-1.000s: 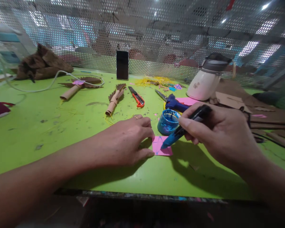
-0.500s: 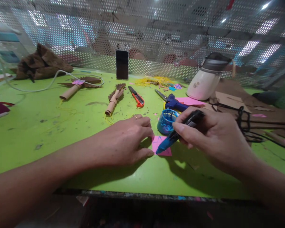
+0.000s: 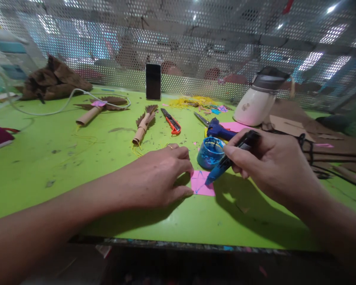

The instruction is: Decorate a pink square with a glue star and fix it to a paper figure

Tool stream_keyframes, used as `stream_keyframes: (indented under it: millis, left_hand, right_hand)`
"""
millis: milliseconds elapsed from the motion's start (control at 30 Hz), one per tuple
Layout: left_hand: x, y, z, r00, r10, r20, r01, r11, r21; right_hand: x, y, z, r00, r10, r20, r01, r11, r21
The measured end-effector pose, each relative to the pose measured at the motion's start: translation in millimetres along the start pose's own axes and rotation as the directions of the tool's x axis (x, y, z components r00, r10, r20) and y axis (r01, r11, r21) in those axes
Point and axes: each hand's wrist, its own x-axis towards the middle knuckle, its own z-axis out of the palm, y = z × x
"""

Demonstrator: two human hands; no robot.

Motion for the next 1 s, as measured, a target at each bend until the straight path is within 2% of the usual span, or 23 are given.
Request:
stream_keyframes:
  millis: [233, 700, 1000]
  left_hand:
    - [-0.1, -0.6, 0.8, 1.000, 0.015, -0.006, -0.015, 1.000, -0.001]
    - [0.0, -1.1, 0.4, 1.000, 0.015, 0.004, -0.015, 1.000, 0.017]
    - [0.3, -0.7, 1.1, 1.000, -0.002, 0.003, 0.002, 1.000, 0.006]
  right_hand:
    - [5.5, 7.8, -2.0, 1.000, -0.011, -0.010, 0.010, 1.000, -0.024]
    - [8.0, 5.4, -4.7, 1.000, 0.002, -0.011, -0.003, 0.997, -0.073]
    - [9.6, 11.3, -2.5, 1.000, 0.005, -0.019, -0.006, 0.999, -0.051]
